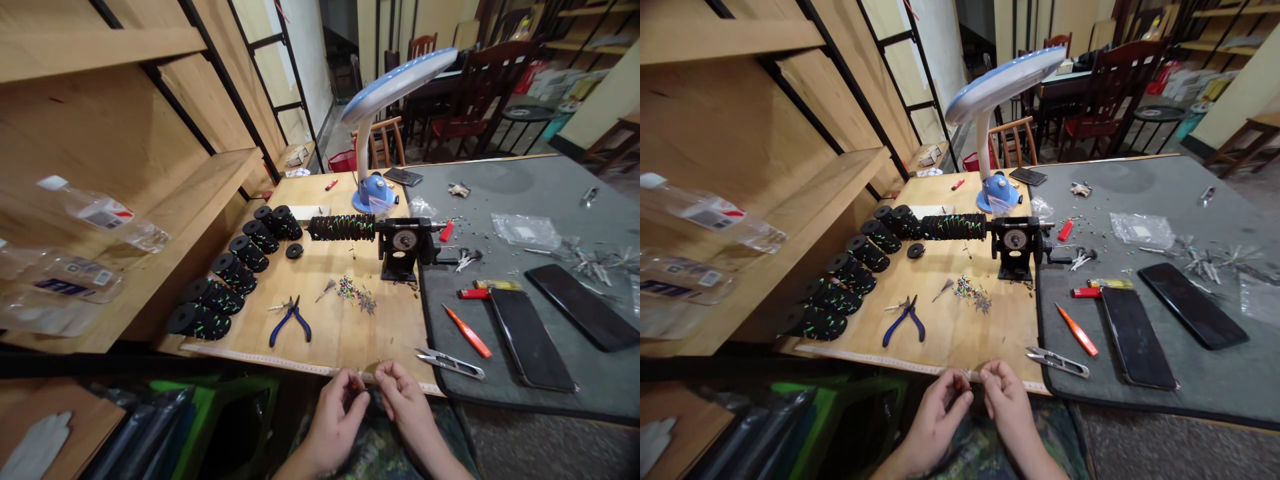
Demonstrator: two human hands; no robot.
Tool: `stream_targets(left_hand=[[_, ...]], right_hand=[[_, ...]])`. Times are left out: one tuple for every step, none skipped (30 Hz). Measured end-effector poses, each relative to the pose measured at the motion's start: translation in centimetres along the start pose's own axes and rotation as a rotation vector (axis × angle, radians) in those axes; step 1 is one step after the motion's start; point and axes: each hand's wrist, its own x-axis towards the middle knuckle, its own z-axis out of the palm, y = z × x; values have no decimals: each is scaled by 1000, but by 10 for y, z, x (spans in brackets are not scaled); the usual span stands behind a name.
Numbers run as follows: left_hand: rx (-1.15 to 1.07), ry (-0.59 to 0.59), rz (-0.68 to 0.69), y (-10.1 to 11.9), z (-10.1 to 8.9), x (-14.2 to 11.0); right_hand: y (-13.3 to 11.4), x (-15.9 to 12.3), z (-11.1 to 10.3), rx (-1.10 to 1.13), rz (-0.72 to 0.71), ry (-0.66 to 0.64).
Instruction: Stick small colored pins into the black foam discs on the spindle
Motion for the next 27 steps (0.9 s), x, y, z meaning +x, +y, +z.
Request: stream_targets(left_hand=[[-46,1,-13,1,1,0],[-95,3,-32,2,1,1],[-144,1,-62,3,1,2],[-188,-5,-101,5,2,3],[-222,-15,-143,7,2,4],[-243,-25,-179,8,1,5],[-251,-36,-204,10,1,6],[-246,-42,-214,11,1,7],[-233,-46,-208,11,0,7],[-218,-44,-195,11,0,6],[-200,-42,-181,11,0,6],[-181,-43,-169,10,0,5],[-162,-44,-161,10,0,4],[-144,-44,-155,9,0,3],[-124,-42,-147,8,0,2],[-101,-38,-137,8,0,2],[-76,-31,-127,9,0,3],[-52,-22,-119,10,1,3],[-33,-14,-114,11,1,4],[-22,-6,-112,13,2,5],[-19,0,-116,14,3,6],[-24,4,-123,15,4,7],[-31,8,-127,15,5,8],[-37,13,-127,15,6,8],[-38,17,-123,15,6,8],[-29,20,-114,14,6,8],[-9,26,-100,13,5,8]], right_hand=[[0,0,0,0,2,-4],[1,-1,0,4,7,-7],[1,-1,1,11,13,-11],[2,-2,1,20,19,-14],[3,-3,1,29,23,-17],[4,-3,2,37,25,-18],[5,-3,2,41,23,-18],[5,-4,2,44,19,-17],[6,-4,2,45,15,-16],[7,-4,1,45,13,-16],[7,-4,1,42,11,-16],[7,-4,0,39,12,-17],[7,-4,0,34,12,-19],[7,-3,0,29,13,-19],[7,-3,-1,22,12,-20],[7,-4,-1,12,11,-20],[7,-4,-1,3,9,-20],[7,-4,-1,-6,8,-22],[7,-5,0,-12,8,-28],[7,-5,0,-14,10,-36],[7,-6,1,-12,12,-45],[6,-6,2,-7,15,-53],[5,-7,3,-2,17,-60],[4,-7,3,0,13,-64],[2,-7,3,-3,3,-66],[1,-7,3,-11,-12,-68],[-1,-8,2,-24,-28,-73]])
